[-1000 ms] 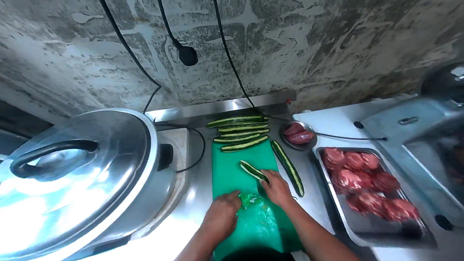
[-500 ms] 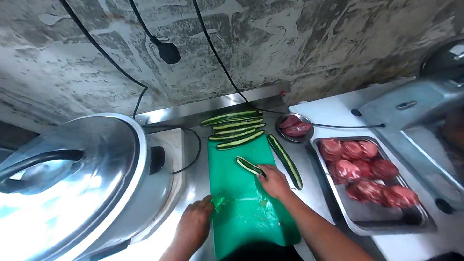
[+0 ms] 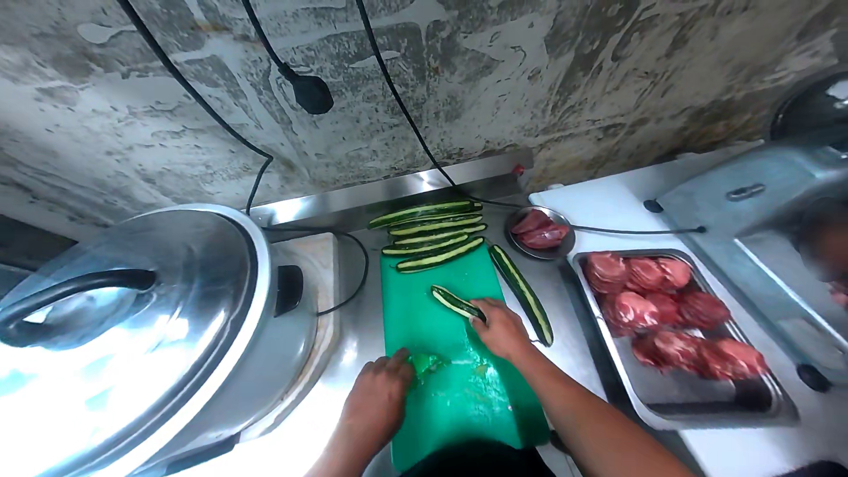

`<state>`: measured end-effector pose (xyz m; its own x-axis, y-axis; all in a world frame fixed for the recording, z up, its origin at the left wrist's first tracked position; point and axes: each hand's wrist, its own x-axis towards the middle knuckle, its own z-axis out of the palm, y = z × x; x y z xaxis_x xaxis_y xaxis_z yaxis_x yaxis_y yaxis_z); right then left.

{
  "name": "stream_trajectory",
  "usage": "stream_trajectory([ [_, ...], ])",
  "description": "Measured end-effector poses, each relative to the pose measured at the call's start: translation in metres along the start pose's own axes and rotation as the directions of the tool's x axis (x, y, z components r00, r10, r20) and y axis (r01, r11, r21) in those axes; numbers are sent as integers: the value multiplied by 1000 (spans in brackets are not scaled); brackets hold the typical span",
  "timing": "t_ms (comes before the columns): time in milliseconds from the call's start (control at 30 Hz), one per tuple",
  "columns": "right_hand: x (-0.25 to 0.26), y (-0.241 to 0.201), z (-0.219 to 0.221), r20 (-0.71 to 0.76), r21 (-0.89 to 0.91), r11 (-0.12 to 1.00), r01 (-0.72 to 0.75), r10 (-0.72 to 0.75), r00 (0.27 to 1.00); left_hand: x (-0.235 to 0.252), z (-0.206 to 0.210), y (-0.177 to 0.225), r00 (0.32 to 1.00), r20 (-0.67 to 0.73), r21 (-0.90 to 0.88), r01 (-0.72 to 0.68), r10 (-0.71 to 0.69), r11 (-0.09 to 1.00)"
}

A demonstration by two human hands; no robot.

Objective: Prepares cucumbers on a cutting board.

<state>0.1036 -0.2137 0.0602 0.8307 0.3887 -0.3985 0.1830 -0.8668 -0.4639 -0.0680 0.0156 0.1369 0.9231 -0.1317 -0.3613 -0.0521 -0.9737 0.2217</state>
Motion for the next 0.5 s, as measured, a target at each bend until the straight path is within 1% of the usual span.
stream_trajectory([
  [133,0,1,1,-10,-1,1000,6,-7,1000,16,-2,19,994,-33,29,-103,104,994],
  [200,-1,1,0,-6,-4,1000,13,-13,1000,21,-6,27,991,-19,40,-129,130,991],
  [300,-1,1,0,-11,-5,1000,18,-18,1000,24,-6,33,986,-39,57,-157,160,986],
  [400,-2,0,0,-12,-4,1000,12,-12,1000,23,-4,29,985,-56,65,-158,162,985],
  [500,-2,-1,-1,-8,-3,1000,4,-4,1000,16,1,17,989,-75,70,-124,130,990],
])
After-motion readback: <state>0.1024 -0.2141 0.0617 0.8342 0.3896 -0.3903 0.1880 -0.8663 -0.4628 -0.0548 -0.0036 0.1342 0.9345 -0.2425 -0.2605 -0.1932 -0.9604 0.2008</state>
